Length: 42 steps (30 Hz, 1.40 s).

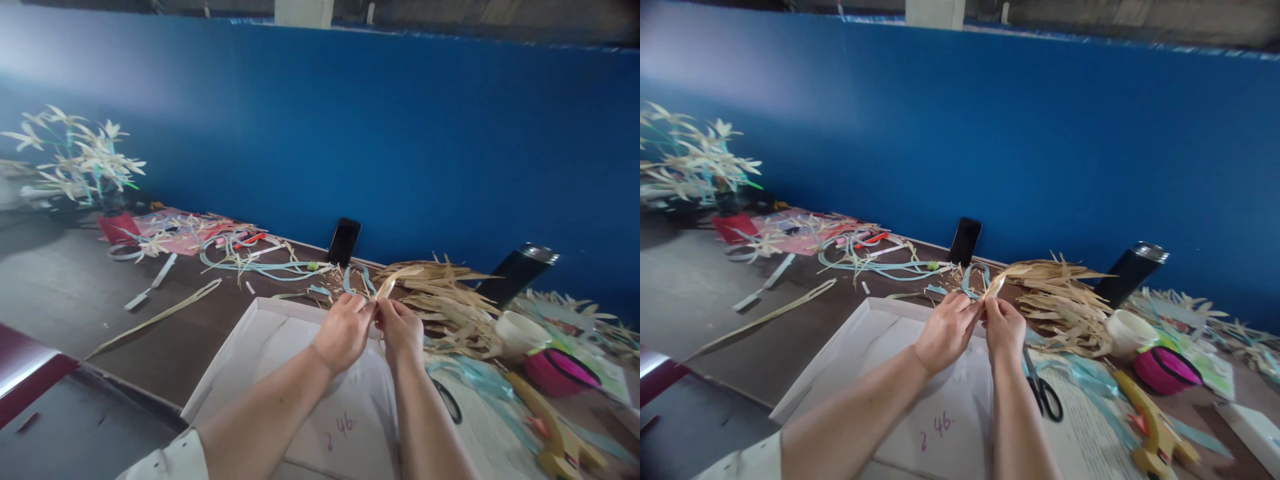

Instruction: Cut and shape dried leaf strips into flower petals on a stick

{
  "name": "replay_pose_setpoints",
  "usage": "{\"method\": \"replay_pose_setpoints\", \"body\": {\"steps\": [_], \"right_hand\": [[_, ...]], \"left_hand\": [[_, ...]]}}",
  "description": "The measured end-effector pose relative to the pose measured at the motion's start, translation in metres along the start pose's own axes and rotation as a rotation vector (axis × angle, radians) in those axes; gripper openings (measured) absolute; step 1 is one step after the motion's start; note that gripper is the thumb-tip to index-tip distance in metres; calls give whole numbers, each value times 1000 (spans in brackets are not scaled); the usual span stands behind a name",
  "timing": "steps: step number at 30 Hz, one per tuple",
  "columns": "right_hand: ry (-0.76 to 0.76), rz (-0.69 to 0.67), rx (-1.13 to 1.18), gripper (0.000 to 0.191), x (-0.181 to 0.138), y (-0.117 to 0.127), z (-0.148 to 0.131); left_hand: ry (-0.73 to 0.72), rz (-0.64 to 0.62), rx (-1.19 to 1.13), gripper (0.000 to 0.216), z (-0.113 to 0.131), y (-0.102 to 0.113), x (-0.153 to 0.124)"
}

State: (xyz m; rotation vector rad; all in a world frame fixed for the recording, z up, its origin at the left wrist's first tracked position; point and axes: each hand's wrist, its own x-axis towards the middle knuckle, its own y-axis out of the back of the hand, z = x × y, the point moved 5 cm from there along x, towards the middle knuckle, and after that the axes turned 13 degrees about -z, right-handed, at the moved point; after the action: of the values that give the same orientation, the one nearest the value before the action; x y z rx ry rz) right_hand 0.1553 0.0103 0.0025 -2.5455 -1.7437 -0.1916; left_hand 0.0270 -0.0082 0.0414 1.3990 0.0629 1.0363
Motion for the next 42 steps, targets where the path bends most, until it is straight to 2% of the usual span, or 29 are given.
{"method": "replay_pose_setpoints", "body": {"steps": [13, 22, 25, 31, 38, 42], "right_hand": [[-30, -26, 39, 21, -2, -3, -3], [-34, -67, 54, 35, -2, -6, -1], [-42, -75, 76, 33, 0, -6, 1], [-29, -18, 117, 26, 4, 1, 0], [7, 69, 133, 27, 2, 10, -6], [34, 125, 109, 33, 3, 18, -8]], "left_hand": [[17, -122, 72, 23, 3, 0, 1], [29, -143, 117, 21, 3, -2, 1], [38, -141, 114, 23, 3, -3, 1], [58, -131, 116, 25, 7, 0, -2], [17, -113, 27, 31, 10, 1, -4], [-34, -50, -42, 32, 9, -2, -5]]}}
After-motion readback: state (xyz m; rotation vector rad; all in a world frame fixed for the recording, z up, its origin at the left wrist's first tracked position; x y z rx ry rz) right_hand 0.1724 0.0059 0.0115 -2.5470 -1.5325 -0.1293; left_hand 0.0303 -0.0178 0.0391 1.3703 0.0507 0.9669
